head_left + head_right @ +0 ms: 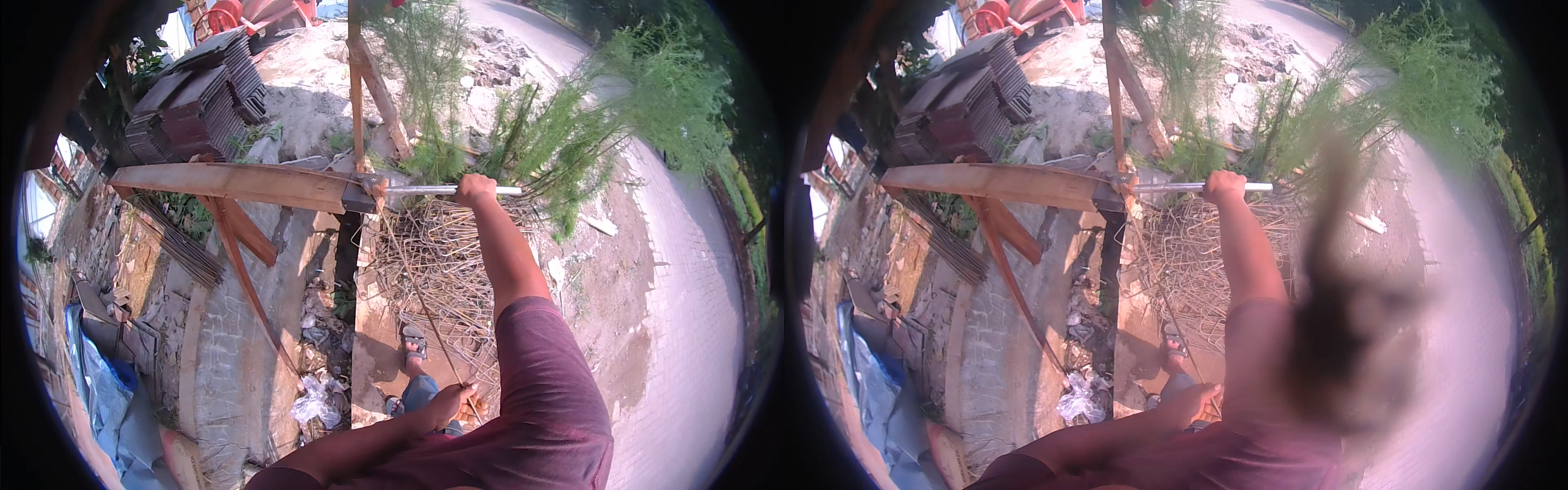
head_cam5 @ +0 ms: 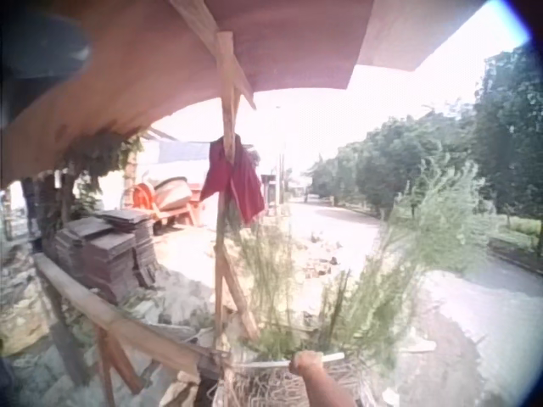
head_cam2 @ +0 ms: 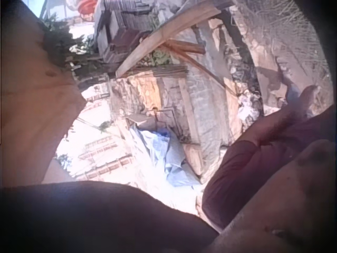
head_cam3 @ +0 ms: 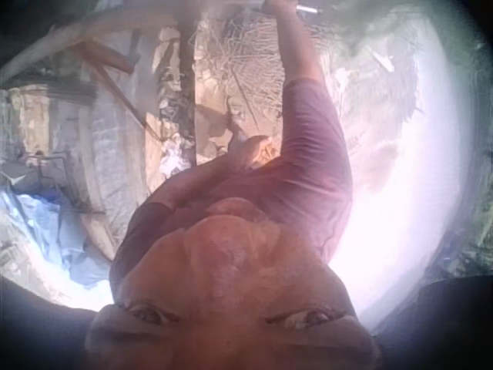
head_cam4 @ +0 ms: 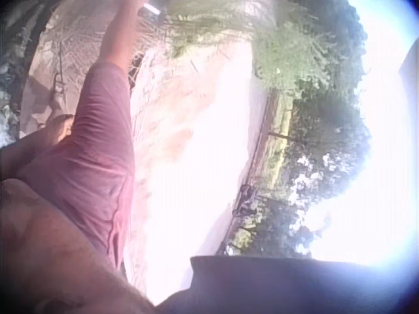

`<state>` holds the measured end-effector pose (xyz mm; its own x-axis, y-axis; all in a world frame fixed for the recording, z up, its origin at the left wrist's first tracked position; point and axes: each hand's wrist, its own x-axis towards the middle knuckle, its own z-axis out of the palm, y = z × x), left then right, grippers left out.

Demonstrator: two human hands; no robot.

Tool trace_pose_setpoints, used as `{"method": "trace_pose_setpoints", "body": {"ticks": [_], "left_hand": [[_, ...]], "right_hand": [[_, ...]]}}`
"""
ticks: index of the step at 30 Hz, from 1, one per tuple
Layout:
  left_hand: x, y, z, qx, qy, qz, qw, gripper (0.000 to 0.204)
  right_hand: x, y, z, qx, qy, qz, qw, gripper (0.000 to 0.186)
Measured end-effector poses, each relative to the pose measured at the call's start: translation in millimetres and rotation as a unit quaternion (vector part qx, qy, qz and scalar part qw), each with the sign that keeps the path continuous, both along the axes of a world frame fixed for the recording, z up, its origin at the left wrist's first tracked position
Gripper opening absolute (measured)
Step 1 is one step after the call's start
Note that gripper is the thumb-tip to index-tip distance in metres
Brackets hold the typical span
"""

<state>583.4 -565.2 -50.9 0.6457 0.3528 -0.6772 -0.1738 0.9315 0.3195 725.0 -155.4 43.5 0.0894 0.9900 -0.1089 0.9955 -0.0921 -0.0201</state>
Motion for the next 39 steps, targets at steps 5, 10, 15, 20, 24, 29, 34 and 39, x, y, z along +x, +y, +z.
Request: {"method": "trace_pose_setpoints", "body": {"ticks": [5, 10, 15, 20, 24, 29, 34, 39], "left_hand": [[-41.6, -62.4, -32.2, -0.004, -0.08, 0.018, 0.997, 0.033], [-109.9, -94.4, -18.0, 0.062, 0.098, 0.094, 0.989, 0.038], [-181.0, -101.0, -18.2, 0.176, 0.285, 0.149, 0.93, 0.032], [-241.6, -104.1, -30.1, 0.29, 0.483, 0.166, 0.81, 0.038], [-298.6, -87.7, 24.4, 0.392, 0.652, 0.086, 0.643, 0.039], [-289.2, -79.9, 22.5, 0.377, 0.68, 0.021, 0.629, 0.039], [-281.0, -84.1, 24.5, 0.343, 0.711, 0.046, 0.612, 0.033], [-295.4, -84.0, 28.8, 0.295, 0.737, 0.02, 0.607, 0.026]], "right_hand": [[-6.2, -25.0, -6.3, 0.053, 0.012, 0.012, 0.998, 0.026], [8.5, -43.2, -32.1, 0.105, 0.013, 0.046, 0.993, 0.032], [-6.5, -95.6, -20.5, 0.137, 0.016, 0.082, 0.987, 0.061], [-32.8, -136.0, -27.8, 0.113, 0.088, 0.023, 0.989, 0.058], [-50.8, -152.9, -17.7, 0.055, 0.135, 0.006, 0.989, 0.056], [-14.9, -112.0, 0.3, 0.005, 0.148, 0.097, 0.984, 0.059], [-17.3, -117.1, 4.7, -0.088, 0.171, 0.106, 0.976, 0.061], [36.7, -120.7, 27.0, -0.396, 0.451, -0.011, 0.8, 0.055]]}}
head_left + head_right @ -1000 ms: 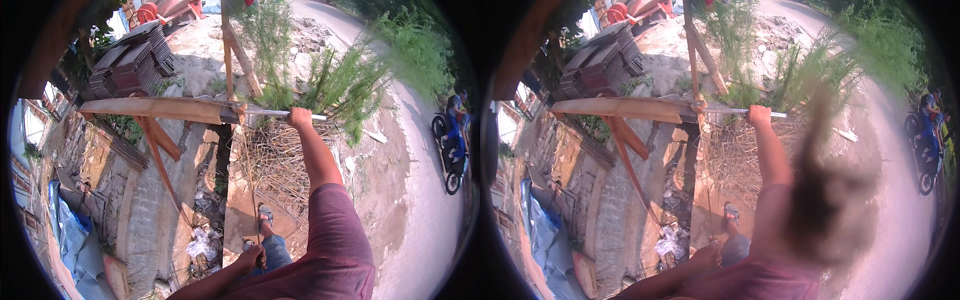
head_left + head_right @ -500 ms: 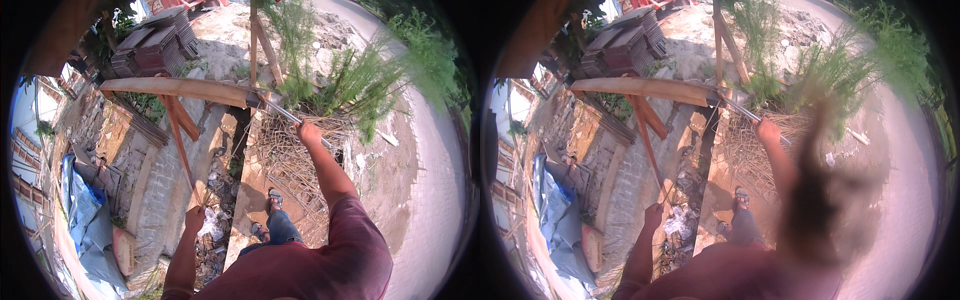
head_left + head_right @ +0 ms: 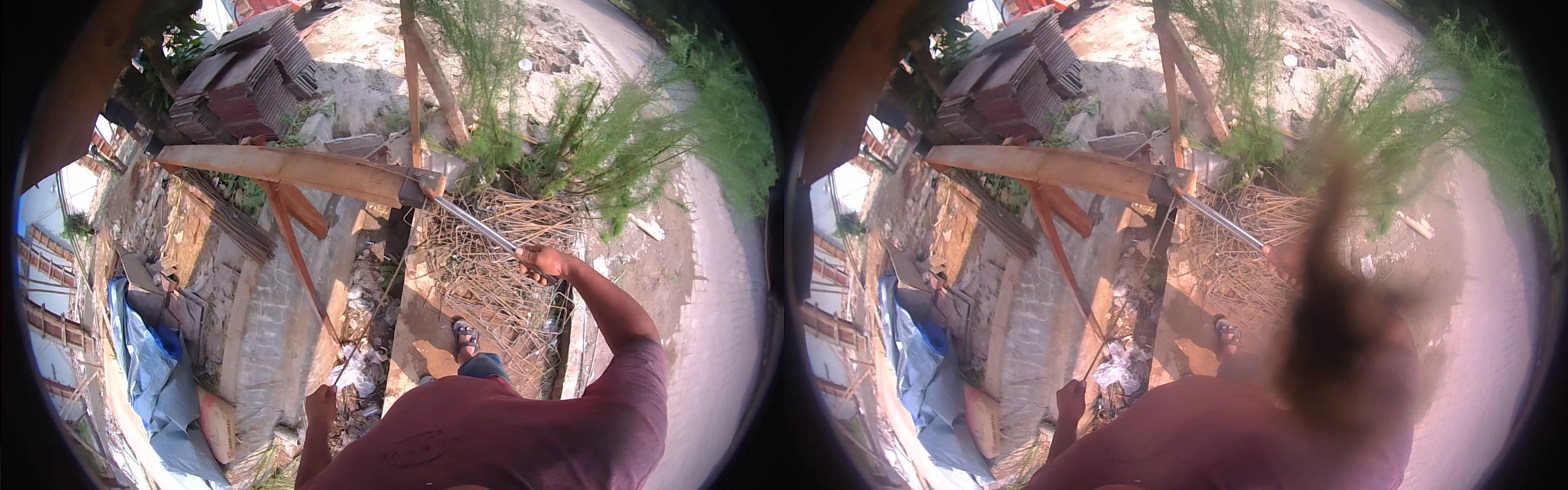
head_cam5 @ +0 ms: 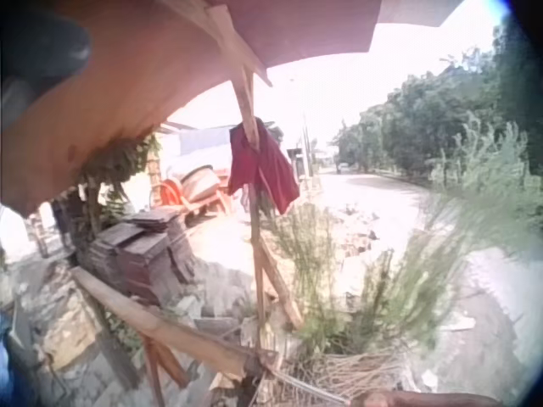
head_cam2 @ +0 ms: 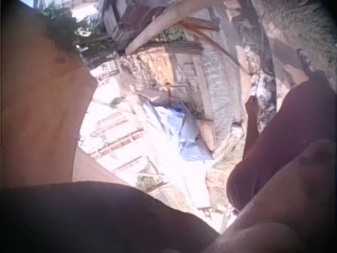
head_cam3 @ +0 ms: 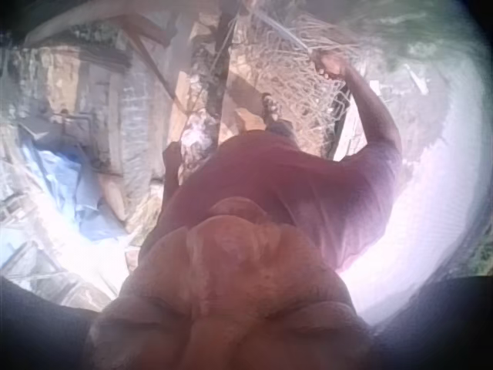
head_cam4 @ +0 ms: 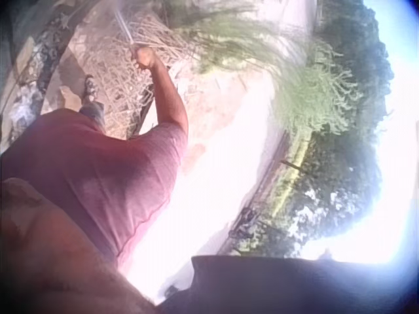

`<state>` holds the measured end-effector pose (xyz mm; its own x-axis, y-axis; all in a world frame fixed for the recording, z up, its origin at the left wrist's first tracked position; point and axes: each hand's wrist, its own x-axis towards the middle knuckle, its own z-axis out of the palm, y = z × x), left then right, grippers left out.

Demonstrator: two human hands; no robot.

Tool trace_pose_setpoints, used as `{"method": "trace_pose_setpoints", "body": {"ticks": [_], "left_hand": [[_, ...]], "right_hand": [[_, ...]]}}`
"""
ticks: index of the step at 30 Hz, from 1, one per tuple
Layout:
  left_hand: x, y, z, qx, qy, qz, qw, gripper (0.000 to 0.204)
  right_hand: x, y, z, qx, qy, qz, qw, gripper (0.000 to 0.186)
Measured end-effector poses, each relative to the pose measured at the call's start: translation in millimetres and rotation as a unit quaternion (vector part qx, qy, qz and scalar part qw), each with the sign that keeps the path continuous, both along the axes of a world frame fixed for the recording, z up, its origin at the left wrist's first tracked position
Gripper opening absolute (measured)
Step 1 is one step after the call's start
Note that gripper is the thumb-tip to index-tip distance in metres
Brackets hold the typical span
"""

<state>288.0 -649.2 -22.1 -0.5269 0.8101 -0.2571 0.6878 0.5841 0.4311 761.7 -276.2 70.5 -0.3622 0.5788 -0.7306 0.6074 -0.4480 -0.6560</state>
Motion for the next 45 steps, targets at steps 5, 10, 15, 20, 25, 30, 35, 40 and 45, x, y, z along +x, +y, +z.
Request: {"method": "trace_pose_setpoints", "body": {"ticks": [5, 10, 15, 20, 25, 30, 35, 40, 45], "left_hand": [[-28.5, 31.6, 5.3, -0.012, 0.079, 0.036, 0.996, 0.027], [-82.9, 52.6, 10.9, -0.084, 0.06, -0.015, 0.995, 0.029], [-31.2, 44.1, -10.4, -0.119, -0.179, 0.007, 0.977, 0.033], [36.1, 178.6, 16.1, -0.001, -0.221, -0.056, 0.974, 0.036], [80.7, 217.8, -1.6, 0.088, -0.14, -0.065, 0.984, 0.029], [108.7, 205.5, 19.4, 0.166, -0.061, -0.038, 0.984, 0.023], [118.7, 188.2, 77.2, 0.293, -0.047, 0.005, 0.955, 0.018], [74.3, 184.9, 134.5, 0.38, -0.012, 0.065, 0.923, 0.027], [51.3, 162.6, 120.3, 0.352, -0.187, 0.099, 0.912, 0.036]], "right_hand": [[-49.7, -67.7, -36.4, 0.026, 0.032, -0.164, 0.986, 0.05], [-53.8, -71.8, -42.9, -0.021, 0.111, -0.163, 0.98, 0.046], [-39.2, -51.1, -11.8, -0.073, 0.15, -0.153, 0.974, 0.048], [-18.1, -38.0, -46.9, -0.023, 0.078, -0.103, 0.991, 0.05], [-11.4, -26.8, -43.2, 0.245, -0.062, 0.025, 0.967, 0.045], [11.4, -18.9, -72.7, 0.365, -0.104, -0.003, 0.925, 0.029], [-17.6, 26.3, -46.7, 0.478, 0.138, -0.096, 0.862, 0.027], [-61.6, 96.9, 52.7, 0.747, 0.003, -0.136, 0.651, 0.027], [-73.9, 144.5, 60.5, 0.712, 0.065, -0.165, 0.679, 0.032]]}}
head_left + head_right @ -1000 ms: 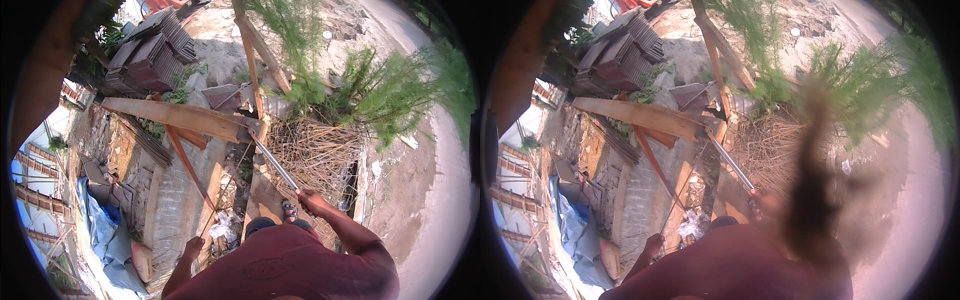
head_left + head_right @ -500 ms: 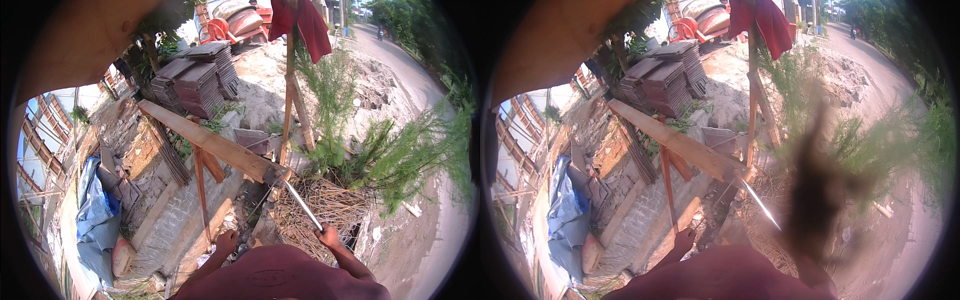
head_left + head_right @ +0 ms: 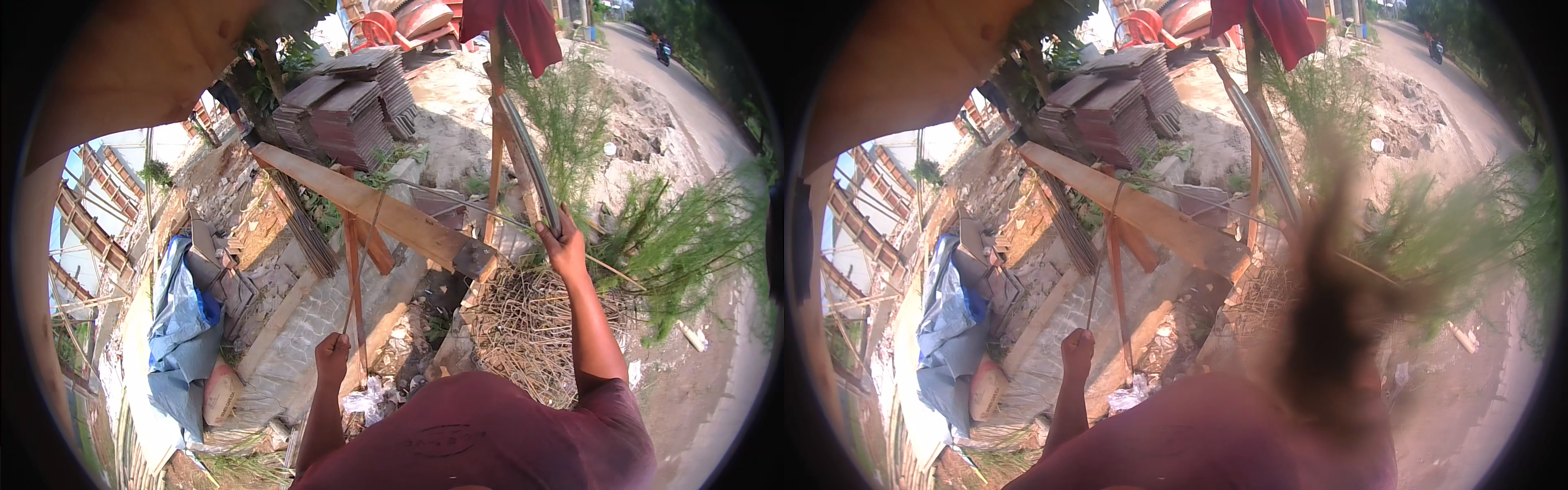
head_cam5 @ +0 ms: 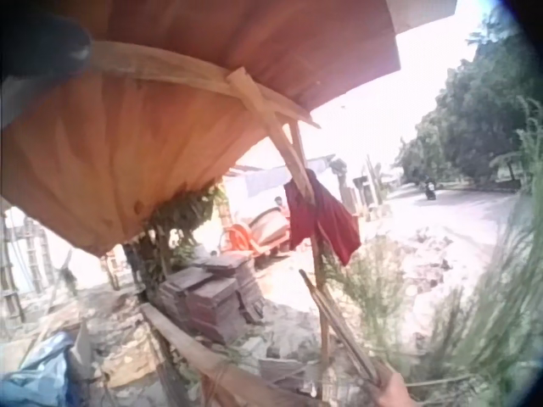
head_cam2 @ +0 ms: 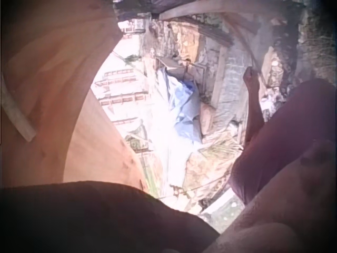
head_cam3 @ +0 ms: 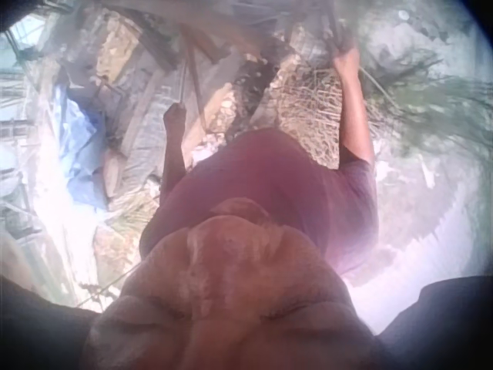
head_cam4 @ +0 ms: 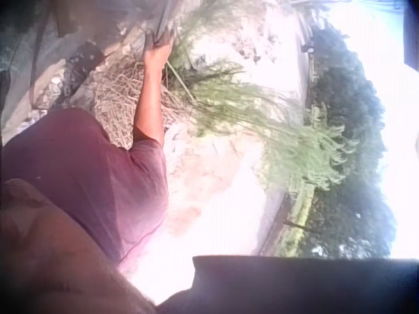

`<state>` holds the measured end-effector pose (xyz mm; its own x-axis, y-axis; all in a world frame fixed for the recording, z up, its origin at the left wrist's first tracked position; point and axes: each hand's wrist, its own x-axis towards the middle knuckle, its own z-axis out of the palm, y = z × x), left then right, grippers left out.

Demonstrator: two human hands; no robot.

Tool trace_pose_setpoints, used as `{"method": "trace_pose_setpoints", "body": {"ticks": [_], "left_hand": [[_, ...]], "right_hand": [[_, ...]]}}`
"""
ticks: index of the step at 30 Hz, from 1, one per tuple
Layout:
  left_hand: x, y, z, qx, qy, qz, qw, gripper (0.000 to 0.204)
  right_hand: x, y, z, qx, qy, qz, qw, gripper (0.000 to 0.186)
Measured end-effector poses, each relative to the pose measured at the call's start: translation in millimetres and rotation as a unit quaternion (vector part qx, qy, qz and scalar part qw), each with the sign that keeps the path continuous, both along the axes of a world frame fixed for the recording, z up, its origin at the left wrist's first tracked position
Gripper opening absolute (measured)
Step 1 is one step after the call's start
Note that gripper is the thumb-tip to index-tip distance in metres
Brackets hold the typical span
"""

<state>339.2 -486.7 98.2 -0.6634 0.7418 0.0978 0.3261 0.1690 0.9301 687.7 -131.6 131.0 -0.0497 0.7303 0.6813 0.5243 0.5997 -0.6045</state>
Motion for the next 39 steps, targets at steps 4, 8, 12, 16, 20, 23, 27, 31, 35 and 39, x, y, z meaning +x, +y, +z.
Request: {"method": "trace_pose_setpoints", "body": {"ticks": [4, 8, 12, 16, 20, 23, 27, 31, 35, 39], "left_hand": [[15.8, -6.5, -47.7, 0.0, -0.118, 0.004, 0.993, 0.035], [34.1, -12.2, -81.8, -0.036, -0.163, -0.009, 0.986, 0.031], [42.5, -16.4, -101.0, -0.072, -0.195, -0.029, 0.978, 0.032], [44.1, -2.1, -100.0, -0.124, -0.112, -0.033, 0.985, 0.029], [34.2, 29.6, -98.0, -0.167, 0.004, -0.015, 0.986, 0.03], [19.6, 59.6, -102.1, -0.219, 0.054, -0.034, 0.974, 0.032], [-13.6, 73.3, -112.6, -0.247, 0.169, -0.044, 0.953, 0.032], [-42.6, 87.8, -100.7, -0.273, 0.15, -0.071, 0.947, 0.032], [-87.7, 113.7, -87.5, -0.268, 0.148, -0.115, 0.945, 0.031], [-126.7, 140.4, -79.4, -0.288, 0.144, -0.13, 0.938, 0.03]], "right_hand": [[9.8, -11.4, -5.4, -0.232, 0.054, 0.095, 0.967, 0.03], [25.0, -18.1, -38.1, -0.253, 0.059, 0.122, 0.958, 0.031], [47.1, -26.6, -66.3, -0.241, 0.041, 0.114, 0.963, 0.031], [64.3, -37.1, -54.5, -0.269, -0.031, 0.138, 0.953, 0.031], [71.5, -43.3, -74.9, -0.256, -0.086, 0.049, 0.962, 0.03], [77.7, -27.0, -125.8, -0.207, -0.137, -0.015, 0.968, 0.029], [59.3, -37.4, -119.3, -0.309, -0.16, -0.052, 0.936, 0.032], [46.6, -51.3, -125.4, -0.315, -0.16, -0.055, 0.934, 0.032], [28.1, -54.2, -144.2, -0.34, -0.182, -0.054, 0.921, 0.034], [0.2, -57.1, -116.4, -0.423, -0.14, -0.037, 0.895, 0.033]]}}
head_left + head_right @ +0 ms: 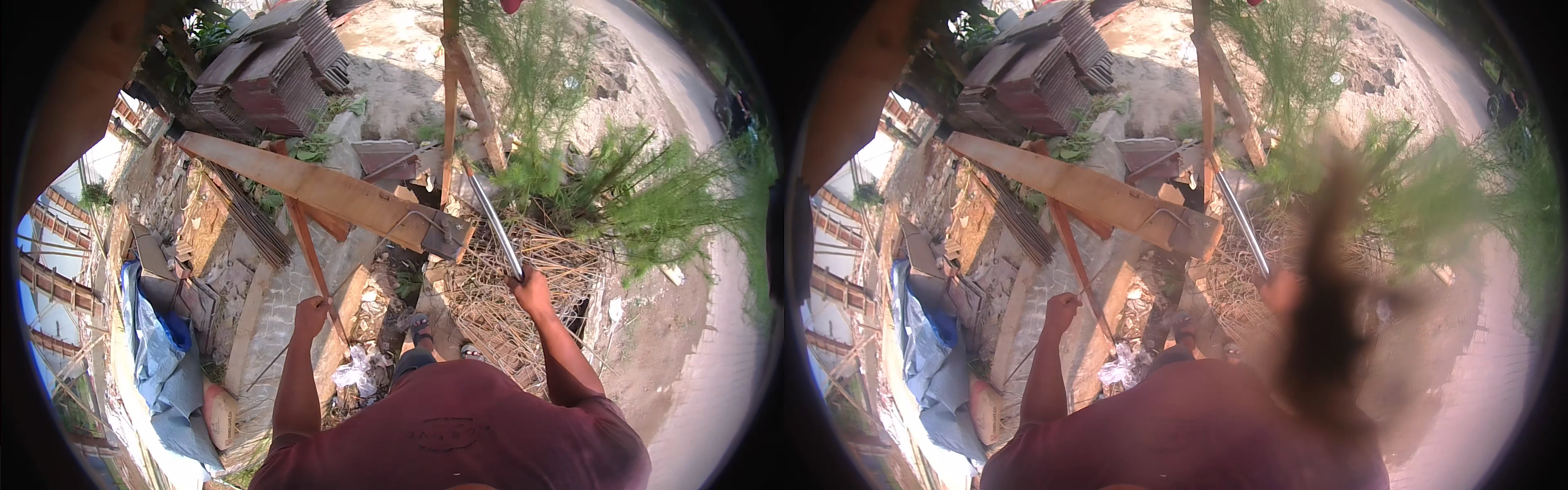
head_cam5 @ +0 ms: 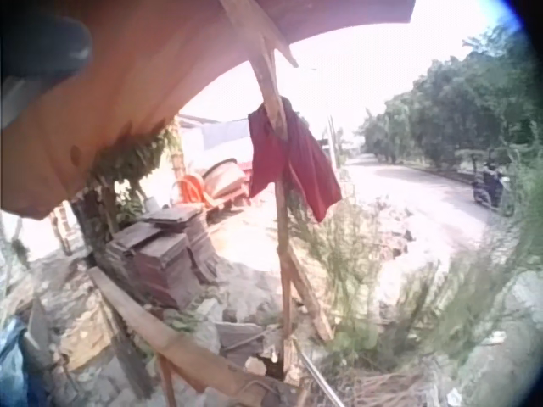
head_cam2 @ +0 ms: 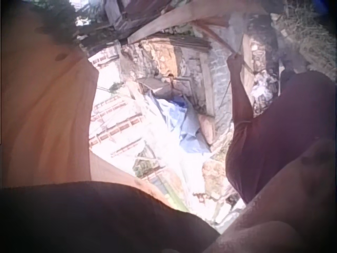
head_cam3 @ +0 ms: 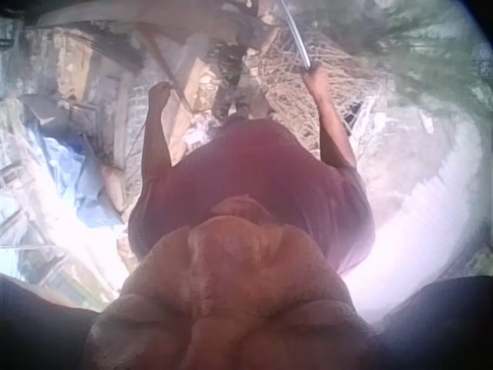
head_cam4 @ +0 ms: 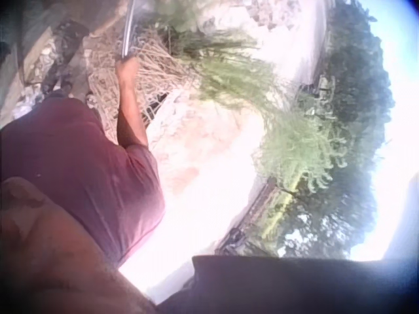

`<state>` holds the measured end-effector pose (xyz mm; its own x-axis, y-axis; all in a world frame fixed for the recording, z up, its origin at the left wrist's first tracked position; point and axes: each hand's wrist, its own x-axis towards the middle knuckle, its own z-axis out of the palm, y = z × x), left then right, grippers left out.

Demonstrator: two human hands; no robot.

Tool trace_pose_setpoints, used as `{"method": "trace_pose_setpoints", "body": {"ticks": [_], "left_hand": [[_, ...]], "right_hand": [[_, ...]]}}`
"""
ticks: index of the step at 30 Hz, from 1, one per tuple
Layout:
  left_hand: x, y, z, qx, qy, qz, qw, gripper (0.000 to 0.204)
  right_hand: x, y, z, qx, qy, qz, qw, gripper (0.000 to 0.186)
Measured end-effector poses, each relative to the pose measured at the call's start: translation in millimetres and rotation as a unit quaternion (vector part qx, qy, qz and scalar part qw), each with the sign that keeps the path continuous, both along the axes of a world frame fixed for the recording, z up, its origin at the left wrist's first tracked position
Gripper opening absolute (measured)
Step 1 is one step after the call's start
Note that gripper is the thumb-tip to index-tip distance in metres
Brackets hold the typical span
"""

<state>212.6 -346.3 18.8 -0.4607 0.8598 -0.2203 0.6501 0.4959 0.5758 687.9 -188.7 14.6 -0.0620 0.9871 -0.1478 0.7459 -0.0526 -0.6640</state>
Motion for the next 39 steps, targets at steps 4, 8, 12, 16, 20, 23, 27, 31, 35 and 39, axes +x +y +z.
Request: {"method": "trace_pose_setpoints", "body": {"ticks": [4, 8, 12, 16, 20, 23, 27, 31, 35, 39], "left_hand": [[-11.6, 10.7, 7.3, -0.037, -0.07, -0.021, 0.997, 0.032], [-6.4, 14.2, -0.6, -0.056, -0.068, -0.025, 0.996, 0.035], [-4.9, 42.9, 1.0, -0.077, -0.083, -0.039, 0.993, 0.038], [11.5, 76.9, -10.6, -0.043, -0.108, -0.062, 0.991, 0.04], [37.1, 119.7, 7.2, -0.022, -0.032, -0.086, 0.996, 0.042], [38.4, 118.5, 16.8, -0.056, -0.037, -0.086, 0.994, 0.04], [38.5, 116.5, 9.8, -0.028, -0.03, -0.079, 0.996, 0.039], [39.1, 117.3, 1.5, -0.026, -0.028, -0.083, 0.996, 0.035], [40.4, 118.4, 7.2, -0.033, -0.037, -0.077, 0.996, 0.035], [41.6, 117.5, 1.5, -0.038, -0.039, -0.066, 0.996, 0.037]], "right_hand": [[-7.7, -0.5, 14.9, -0.059, 0.07, -0.013, 0.996, 0.034], [-15.4, 0.1, 22.6, -0.049, 0.065, -0.005, 0.997, 0.028], [-19.3, 1.1, 27.9, -0.083, 0.084, -0.04, 0.992, 0.028], [-18.2, 1.2, 17.8, -0.086, 0.052, -0.056, 0.993, 0.025], [-20.0, 2.1, 19.3, -0.11, 0.077, -0.074, 0.988, 0.025], [-21.8, -3.1, 24.7, -0.093, 0.082, -0.068, 0.99, 0.026], [2.9, 0.9, 35.3, -0.027, -0.008, -0.049, 0.998, 0.025], [76.1, 38.6, 44.2, 0.12, -0.215, 0.066, 0.967, 0.021], [112.6, 92.5, 58.2, 0.19, -0.289, 0.133, 0.929, 0.017], [118.5, 129.2, 49.0, 0.193, -0.34, 0.176, 0.904, 0.015]]}}
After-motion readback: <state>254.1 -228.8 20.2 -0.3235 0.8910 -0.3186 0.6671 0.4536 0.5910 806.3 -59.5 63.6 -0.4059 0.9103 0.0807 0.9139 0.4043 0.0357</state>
